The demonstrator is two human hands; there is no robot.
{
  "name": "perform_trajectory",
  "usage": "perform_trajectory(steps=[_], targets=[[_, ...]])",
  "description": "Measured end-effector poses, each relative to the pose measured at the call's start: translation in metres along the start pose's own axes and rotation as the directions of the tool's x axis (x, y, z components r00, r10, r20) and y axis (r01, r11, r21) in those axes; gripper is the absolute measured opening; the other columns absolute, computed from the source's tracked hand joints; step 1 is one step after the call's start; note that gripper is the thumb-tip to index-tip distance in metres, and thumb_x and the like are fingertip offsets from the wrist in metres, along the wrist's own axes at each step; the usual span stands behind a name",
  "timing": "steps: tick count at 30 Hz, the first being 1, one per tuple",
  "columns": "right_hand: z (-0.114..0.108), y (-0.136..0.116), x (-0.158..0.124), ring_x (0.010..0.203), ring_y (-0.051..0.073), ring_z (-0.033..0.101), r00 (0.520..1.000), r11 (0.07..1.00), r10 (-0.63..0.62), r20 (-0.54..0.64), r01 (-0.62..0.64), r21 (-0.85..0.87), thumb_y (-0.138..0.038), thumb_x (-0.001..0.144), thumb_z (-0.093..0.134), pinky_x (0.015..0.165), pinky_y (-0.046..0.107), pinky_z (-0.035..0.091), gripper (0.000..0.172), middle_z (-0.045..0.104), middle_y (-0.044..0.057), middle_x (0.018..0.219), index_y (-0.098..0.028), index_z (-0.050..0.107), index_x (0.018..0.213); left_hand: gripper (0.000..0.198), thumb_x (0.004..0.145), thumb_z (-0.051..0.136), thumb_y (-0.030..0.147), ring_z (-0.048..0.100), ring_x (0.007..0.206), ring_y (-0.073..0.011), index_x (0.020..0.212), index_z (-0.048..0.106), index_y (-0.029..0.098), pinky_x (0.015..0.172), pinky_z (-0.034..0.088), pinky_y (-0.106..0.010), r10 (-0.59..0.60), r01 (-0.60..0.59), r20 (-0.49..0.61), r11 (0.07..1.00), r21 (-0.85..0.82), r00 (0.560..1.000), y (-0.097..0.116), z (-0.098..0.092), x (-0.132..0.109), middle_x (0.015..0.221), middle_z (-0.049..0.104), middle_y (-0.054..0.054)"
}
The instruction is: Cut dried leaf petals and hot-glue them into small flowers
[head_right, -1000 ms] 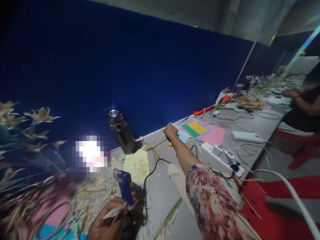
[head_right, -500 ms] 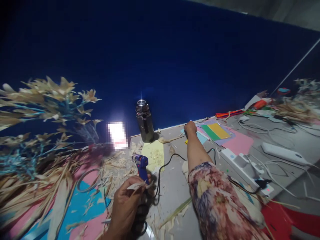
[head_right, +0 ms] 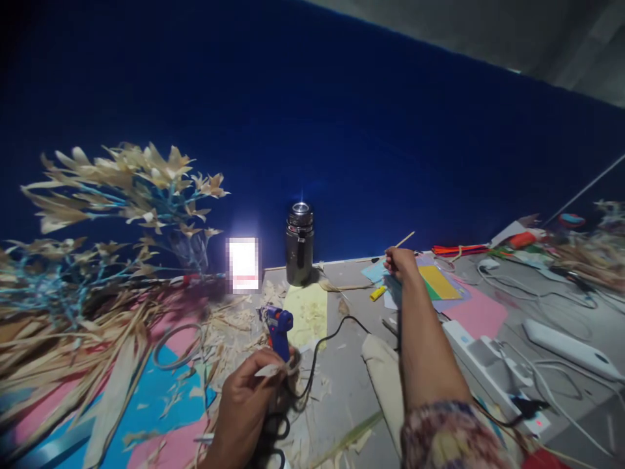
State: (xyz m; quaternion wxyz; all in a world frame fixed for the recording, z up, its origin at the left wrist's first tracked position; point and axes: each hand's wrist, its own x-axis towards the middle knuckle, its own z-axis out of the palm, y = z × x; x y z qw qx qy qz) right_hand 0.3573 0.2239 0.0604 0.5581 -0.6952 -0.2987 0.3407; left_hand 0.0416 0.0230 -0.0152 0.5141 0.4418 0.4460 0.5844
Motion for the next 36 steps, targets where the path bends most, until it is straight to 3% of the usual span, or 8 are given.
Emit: perform_trajectory(steps=[4, 6, 8, 11, 18, 23, 27, 36], targets=[[-0.013, 0.013, -0.08, 0.073, 0.014, 0.071, 0.971, 0.957, -0.235, 0.038, 0.224, 0.184, -0.037, 0.101, 0.064, 0.073, 0.031, 0.062, 0.021, 0.072, 0.004, 0.091, -0.017, 0.067, 0.094, 0.023, 0.073, 0.085, 0.037, 0.068, 0.079, -0.0193, 0.067, 0.07, 0.02, 0.078, 0.055, -0.03, -0.048, 0.041, -0.088, 0.996, -0.081, 0.995, -0.001, 0.002, -0.002, 0.075, 0.067, -0.002], [-0.014, 0.028, -0.13, 0.069, 0.016, 0.071, 0.824, 0.763, -0.558, 0.094, 0.466, 0.448, -0.037, 0.095, 0.073, 0.069, 0.033, 0.063, 0.02, 0.072, 0.004, 0.089, -0.018, 0.069, 0.092, 0.022, 0.073, 0.085, 0.035, 0.067, 0.077, -0.019, 0.066, 0.07, 0.021, 0.075, 0.055, -0.029, -0.047, 0.043, -0.077, 0.997, -0.06, 0.996, -0.001, 0.003, -0.002, 0.075, 0.067, -0.002], [-0.012, 0.04, -0.173, 0.072, 0.018, 0.073, 0.705, 0.632, -0.702, 0.106, 0.546, 0.551, -0.031, 0.095, 0.073, 0.068, 0.034, 0.064, 0.011, 0.072, 0.004, 0.09, -0.02, 0.072, 0.093, 0.02, 0.074, 0.084, 0.033, 0.066, 0.074, -0.0187, 0.067, 0.07, 0.021, 0.072, 0.055, -0.029, -0.028, 0.027, -0.061, 0.999, -0.024, 0.998, -0.001, 0.003, -0.004, 0.075, 0.067, -0.003], [-0.006, 0.049, -0.206, 0.073, 0.018, 0.074, 0.663, 0.616, -0.73, 0.164, 0.536, 0.577, -0.025, 0.097, 0.07, 0.065, 0.032, 0.065, 0.008, 0.072, 0.005, 0.088, -0.02, 0.075, 0.093, 0.017, 0.079, 0.079, 0.032, 0.065, 0.074, -0.0197, 0.069, 0.071, 0.021, 0.069, 0.054, -0.03, 0.045, -0.046, -0.069, 0.999, -0.004, 0.997, -0.002, 0.004, -0.006, 0.076, 0.067, -0.004], [-0.003, 0.06, -0.207, 0.072, 0.019, 0.076, 0.698, 0.646, -0.705, 0.126, 0.559, 0.521, -0.026, 0.096, 0.071, 0.068, 0.034, 0.066, 0.008, 0.074, 0.005, 0.091, -0.022, 0.077, 0.093, 0.017, 0.09, 0.063, 0.019, 0.064, 0.071, -0.0174, 0.074, 0.07, 0.021, 0.07, 0.051, -0.029, 0.337, -0.335, 0.012, 0.93, 0.153, 0.941, -0.014, 0.004, -0.009, 0.073, 0.067, -0.002], [-0.01, 0.086, -0.206, 0.089, 0.023, 0.076, 0.681, 0.673, -0.719, 0.141, 0.631, 0.386, -0.018, 0.095, 0.07, 0.082, 0.039, 0.065, 0.009, 0.078, 0.008, 0.097, -0.022, 0.079, 0.097, 0.018, 0.091, 0.06, 0.011, 0.067, 0.074, -0.0167, 0.08, 0.069, 0.022, 0.07, 0.052, -0.027, 0.398, -0.409, 0.096, 0.871, 0.272, 0.912, -0.007, -0.001, -0.007, 0.077, 0.07, -0.002], [-0.01, 0.089, -0.206, 0.08, 0.021, 0.077, 0.723, 0.7, -0.677, 0.139, 0.573, 0.425, -0.02, 0.096, 0.07, 0.078, 0.037, 0.065, 0.009, 0.077, 0.007, 0.096, -0.022, 0.079, 0.095, 0.022, 0.087, 0.059, 0.005, 0.067, 0.068, -0.0152, 0.078, 0.069, 0.023, 0.067, 0.053, -0.025, 0.519, -0.522, 0.099, 0.797, 0.302, 0.849, 0.002, 0.001, -0.006, 0.072, 0.07, 0.001], [-0.006, 0.079, -0.211, 0.072, 0.02, 0.076, 0.763, 0.695, -0.638, 0.107, 0.51, 0.507, -0.023, 0.093, 0.073, 0.068, 0.034, 0.065, 0.007, 0.076, 0.007, 0.09, -0.021, 0.079, 0.091, 0.02, 0.086, 0.06, 0.008, 0.067, 0.065, -0.0165, 0.075, 0.069, 0.022, 0.063, 0.054, -0.025, 0.509, -0.497, 0.057, 0.8, 0.336, 0.859, 0.004, 0.004, -0.006, 0.07, 0.07, 0.0]])
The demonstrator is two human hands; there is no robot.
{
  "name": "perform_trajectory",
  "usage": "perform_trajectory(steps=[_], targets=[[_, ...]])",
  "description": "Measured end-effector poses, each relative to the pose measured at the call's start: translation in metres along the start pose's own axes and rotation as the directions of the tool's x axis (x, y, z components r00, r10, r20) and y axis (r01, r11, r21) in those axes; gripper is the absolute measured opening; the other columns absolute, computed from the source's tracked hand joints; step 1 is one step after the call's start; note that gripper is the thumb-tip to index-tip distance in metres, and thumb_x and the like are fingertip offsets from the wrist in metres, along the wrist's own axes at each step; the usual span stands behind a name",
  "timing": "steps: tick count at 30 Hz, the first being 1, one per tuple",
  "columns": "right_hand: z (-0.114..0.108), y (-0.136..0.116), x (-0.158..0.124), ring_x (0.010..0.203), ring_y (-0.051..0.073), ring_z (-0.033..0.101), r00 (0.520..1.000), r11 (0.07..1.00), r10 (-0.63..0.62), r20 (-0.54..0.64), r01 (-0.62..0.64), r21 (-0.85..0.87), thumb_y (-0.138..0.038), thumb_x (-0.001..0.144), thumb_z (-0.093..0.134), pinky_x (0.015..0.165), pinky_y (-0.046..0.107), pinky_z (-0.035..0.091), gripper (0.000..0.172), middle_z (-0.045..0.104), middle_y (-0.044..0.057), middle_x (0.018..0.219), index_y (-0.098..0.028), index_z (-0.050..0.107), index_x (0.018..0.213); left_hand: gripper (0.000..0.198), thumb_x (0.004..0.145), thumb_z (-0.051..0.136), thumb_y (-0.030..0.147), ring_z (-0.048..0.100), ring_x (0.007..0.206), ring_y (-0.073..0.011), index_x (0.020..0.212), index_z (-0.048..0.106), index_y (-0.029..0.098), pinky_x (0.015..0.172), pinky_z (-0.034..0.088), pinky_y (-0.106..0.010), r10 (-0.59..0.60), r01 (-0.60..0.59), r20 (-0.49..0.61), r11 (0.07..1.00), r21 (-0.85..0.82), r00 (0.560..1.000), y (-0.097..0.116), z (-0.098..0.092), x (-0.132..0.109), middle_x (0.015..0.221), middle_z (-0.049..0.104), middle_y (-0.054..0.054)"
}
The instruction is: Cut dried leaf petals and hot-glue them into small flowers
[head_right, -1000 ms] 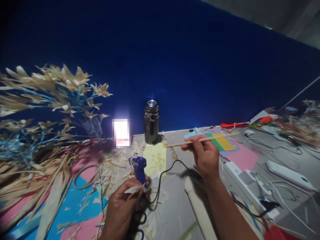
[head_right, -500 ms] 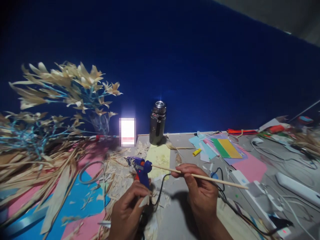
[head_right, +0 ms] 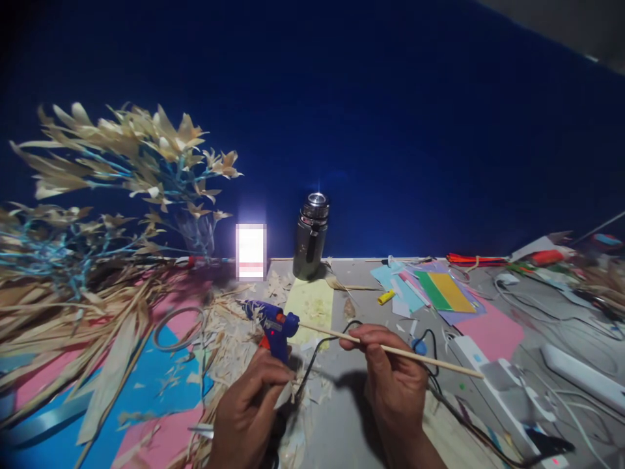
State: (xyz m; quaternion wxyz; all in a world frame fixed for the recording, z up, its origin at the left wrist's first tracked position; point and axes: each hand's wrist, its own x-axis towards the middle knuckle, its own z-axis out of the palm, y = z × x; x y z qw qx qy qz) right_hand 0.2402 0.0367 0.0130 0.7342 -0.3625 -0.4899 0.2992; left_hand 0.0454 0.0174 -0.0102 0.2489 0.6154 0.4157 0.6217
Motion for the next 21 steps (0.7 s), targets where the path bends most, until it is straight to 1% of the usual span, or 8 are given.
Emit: perform_trajectory(steps=[6, 10, 13, 16, 21], targets=[[-0.006, 0.006, -0.003, 0.072, 0.02, 0.075, 0.999, 1.0, 0.01, 0.044, -0.01, -0.006, -0.022, 0.094, 0.072, 0.068, 0.036, 0.065, 0.006, 0.076, 0.007, 0.093, -0.023, 0.079, 0.092, 0.021, 0.086, 0.059, 0.006, 0.068, 0.067, -0.015, 0.077, 0.07, 0.022, 0.065, 0.053, -0.023, 0.022, -0.022, 0.012, 1.0, -0.001, 1.0, 0.001, 0.0, 0.0, 0.071, 0.07, 0.001], [-0.012, 0.01, -0.007, 0.077, 0.022, 0.075, 0.994, 0.995, -0.075, 0.085, 0.08, -0.053, -0.018, 0.096, 0.068, 0.071, 0.039, 0.065, 0.012, 0.076, 0.007, 0.095, -0.024, 0.078, 0.096, 0.022, 0.086, 0.059, 0.003, 0.067, 0.068, -0.0143, 0.079, 0.068, 0.022, 0.064, 0.052, -0.022, 0.055, -0.055, 0.026, 0.998, -0.002, 0.998, 0.0, 0.001, -0.002, 0.072, 0.07, 0.001], [-0.017, 0.014, -0.011, 0.082, 0.025, 0.075, 0.984, 0.983, -0.117, 0.134, 0.134, -0.128, -0.018, 0.095, 0.068, 0.074, 0.043, 0.065, 0.011, 0.077, 0.009, 0.096, -0.023, 0.078, 0.094, 0.026, 0.086, 0.057, 0.0, 0.068, 0.07, -0.0148, 0.082, 0.068, 0.023, 0.069, 0.053, -0.025, 0.127, -0.128, 0.085, 0.992, 0.001, 0.988, -0.002, 0.0, -0.003, 0.074, 0.072, 0.001], [-0.019, 0.017, -0.014, 0.08, 0.025, 0.075, 0.988, 0.986, -0.078, 0.133, 0.096, -0.133, -0.02, 0.095, 0.068, 0.073, 0.043, 0.064, 0.011, 0.077, 0.009, 0.097, -0.022, 0.078, 0.092, 0.028, 0.086, 0.055, -0.002, 0.068, 0.07, -0.0151, 0.086, 0.068, 0.023, 0.073, 0.053, -0.027, 0.187, -0.19, 0.135, 0.982, 0.009, 0.973, -0.004, 0.0, -0.004, 0.076, 0.074, 0.001], [-0.016, 0.017, -0.013, 0.08, 0.023, 0.076, 0.991, 0.998, -0.016, 0.132, 0.023, -0.052, -0.02, 0.097, 0.067, 0.074, 0.041, 0.064, 0.012, 0.076, 0.008, 0.098, -0.024, 0.078, 0.095, 0.029, 0.086, 0.054, -0.003, 0.069, 0.07, -0.015, 0.087, 0.066, 0.023, 0.077, 0.052, -0.029, 0.193, -0.197, 0.135, 0.98, 0.023, 0.972, -0.003, 0.001, -0.006, 0.076, 0.073, 0.001]])
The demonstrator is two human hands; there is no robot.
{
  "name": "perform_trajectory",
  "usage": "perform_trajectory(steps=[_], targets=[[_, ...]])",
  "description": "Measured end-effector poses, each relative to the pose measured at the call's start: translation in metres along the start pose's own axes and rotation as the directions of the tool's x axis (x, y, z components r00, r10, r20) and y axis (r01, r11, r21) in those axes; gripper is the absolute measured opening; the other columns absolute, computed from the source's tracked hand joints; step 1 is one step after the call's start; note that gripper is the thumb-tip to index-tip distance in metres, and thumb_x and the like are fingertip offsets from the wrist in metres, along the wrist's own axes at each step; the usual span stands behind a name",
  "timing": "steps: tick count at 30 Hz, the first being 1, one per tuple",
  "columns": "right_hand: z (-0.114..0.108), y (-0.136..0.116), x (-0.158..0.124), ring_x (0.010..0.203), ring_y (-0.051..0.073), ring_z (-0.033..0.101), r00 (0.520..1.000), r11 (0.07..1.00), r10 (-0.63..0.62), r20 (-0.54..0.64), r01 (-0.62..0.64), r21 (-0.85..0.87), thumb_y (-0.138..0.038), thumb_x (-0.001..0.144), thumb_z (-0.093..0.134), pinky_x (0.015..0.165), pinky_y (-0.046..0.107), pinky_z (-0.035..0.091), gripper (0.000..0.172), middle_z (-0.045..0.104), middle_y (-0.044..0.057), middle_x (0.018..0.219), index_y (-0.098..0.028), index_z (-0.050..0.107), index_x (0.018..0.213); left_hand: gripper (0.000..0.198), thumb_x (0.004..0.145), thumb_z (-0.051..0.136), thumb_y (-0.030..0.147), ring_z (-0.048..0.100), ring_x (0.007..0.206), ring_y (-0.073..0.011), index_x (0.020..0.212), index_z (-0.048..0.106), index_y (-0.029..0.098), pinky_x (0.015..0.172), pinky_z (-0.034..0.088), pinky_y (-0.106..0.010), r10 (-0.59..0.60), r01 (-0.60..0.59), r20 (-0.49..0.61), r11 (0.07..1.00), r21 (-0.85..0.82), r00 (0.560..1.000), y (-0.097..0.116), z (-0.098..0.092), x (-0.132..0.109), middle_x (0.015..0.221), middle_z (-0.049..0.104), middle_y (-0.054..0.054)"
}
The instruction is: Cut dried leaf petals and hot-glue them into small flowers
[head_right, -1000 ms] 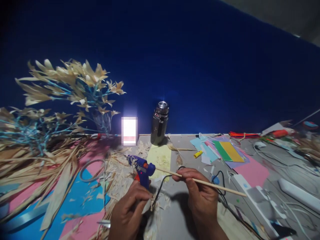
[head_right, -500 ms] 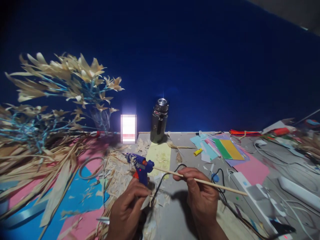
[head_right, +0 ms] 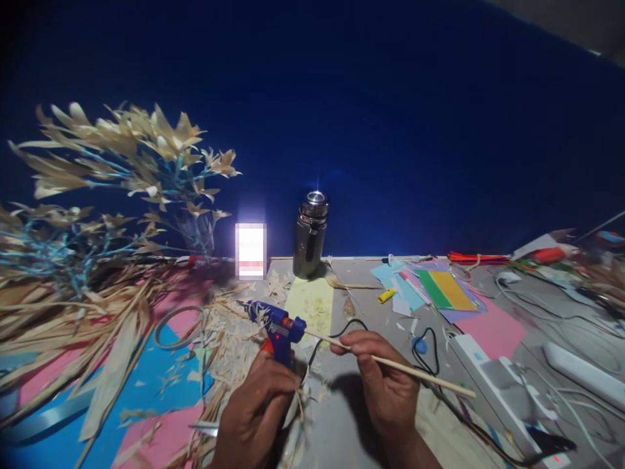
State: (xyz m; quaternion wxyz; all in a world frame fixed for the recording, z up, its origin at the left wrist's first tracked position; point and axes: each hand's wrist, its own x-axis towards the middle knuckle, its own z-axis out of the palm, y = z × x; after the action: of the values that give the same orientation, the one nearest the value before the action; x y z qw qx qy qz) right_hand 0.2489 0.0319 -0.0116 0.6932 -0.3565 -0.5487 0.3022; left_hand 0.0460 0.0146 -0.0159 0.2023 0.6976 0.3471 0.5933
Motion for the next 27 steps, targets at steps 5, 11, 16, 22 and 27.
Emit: perform_trajectory(steps=[5, 11, 16, 22, 27], targets=[[0.005, -0.003, 0.004, 0.077, 0.021, 0.076, 1.0, 0.997, 0.004, 0.005, -0.005, 0.073, -0.021, 0.097, 0.067, 0.072, 0.037, 0.066, 0.011, 0.077, 0.006, 0.095, -0.025, 0.078, 0.096, 0.028, 0.086, 0.053, -0.003, 0.068, 0.068, -0.0157, 0.086, 0.065, 0.023, 0.077, 0.052, -0.031, 0.008, -0.008, 0.006, 1.0, 0.012, 1.0, 0.0, -0.002, -0.001, 0.074, 0.072, 0.0], [-0.001, 0.001, -0.001, 0.081, 0.022, 0.076, 1.0, 1.0, -0.021, 0.013, 0.021, 0.006, -0.018, 0.098, 0.064, 0.076, 0.04, 0.065, 0.015, 0.076, 0.007, 0.098, -0.025, 0.078, 0.098, 0.029, 0.086, 0.053, -0.003, 0.068, 0.068, -0.0169, 0.089, 0.065, 0.023, 0.077, 0.052, -0.033, 0.059, -0.06, 0.03, 0.998, 0.033, 0.998, -0.001, -0.002, 0.0, 0.075, 0.073, -0.001], [-0.001, 0.003, -0.002, 0.08, 0.023, 0.077, 0.999, 1.0, -0.029, 0.018, 0.029, -0.008, -0.017, 0.098, 0.065, 0.075, 0.039, 0.065, 0.015, 0.077, 0.007, 0.098, -0.025, 0.078, 0.097, 0.031, 0.084, 0.053, -0.005, 0.068, 0.068, -0.0158, 0.092, 0.065, 0.023, 0.081, 0.052, -0.033, 0.082, -0.084, 0.038, 0.995, 0.048, 0.996, -0.003, -0.003, 0.0, 0.076, 0.072, 0.0], [-0.001, 0.002, -0.002, 0.078, 0.023, 0.077, 1.0, 1.0, -0.022, -0.017, 0.022, -0.011, -0.02, 0.096, 0.068, 0.074, 0.039, 0.065, 0.011, 0.077, 0.008, 0.095, -0.024, 0.079, 0.095, 0.03, 0.086, 0.052, -0.004, 0.067, 0.067, -0.0172, 0.095, 0.063, 0.023, 0.077, 0.052, -0.035, 0.099, -0.102, 0.045, 0.993, 0.064, 0.994, -0.007, 0.002, -0.005, 0.076, 0.072, -0.002], [-0.004, 0.005, -0.005, 0.075, 0.023, 0.077, 0.995, 0.999, 0.046, -0.089, -0.047, -0.011, -0.023, 0.09, 0.076, 0.072, 0.037, 0.066, 0.004, 0.077, 0.01, 0.095, -0.022, 0.078, 0.088, 0.026, 0.09, 0.047, 0.001, 0.065, 0.062, -0.0178, 0.093, 0.061, 0.023, 0.077, 0.051, -0.038, 0.172, -0.169, -0.035, 0.984, 0.063, 0.985, -0.013, 0.008, -0.007, 0.071, 0.071, -0.002]])
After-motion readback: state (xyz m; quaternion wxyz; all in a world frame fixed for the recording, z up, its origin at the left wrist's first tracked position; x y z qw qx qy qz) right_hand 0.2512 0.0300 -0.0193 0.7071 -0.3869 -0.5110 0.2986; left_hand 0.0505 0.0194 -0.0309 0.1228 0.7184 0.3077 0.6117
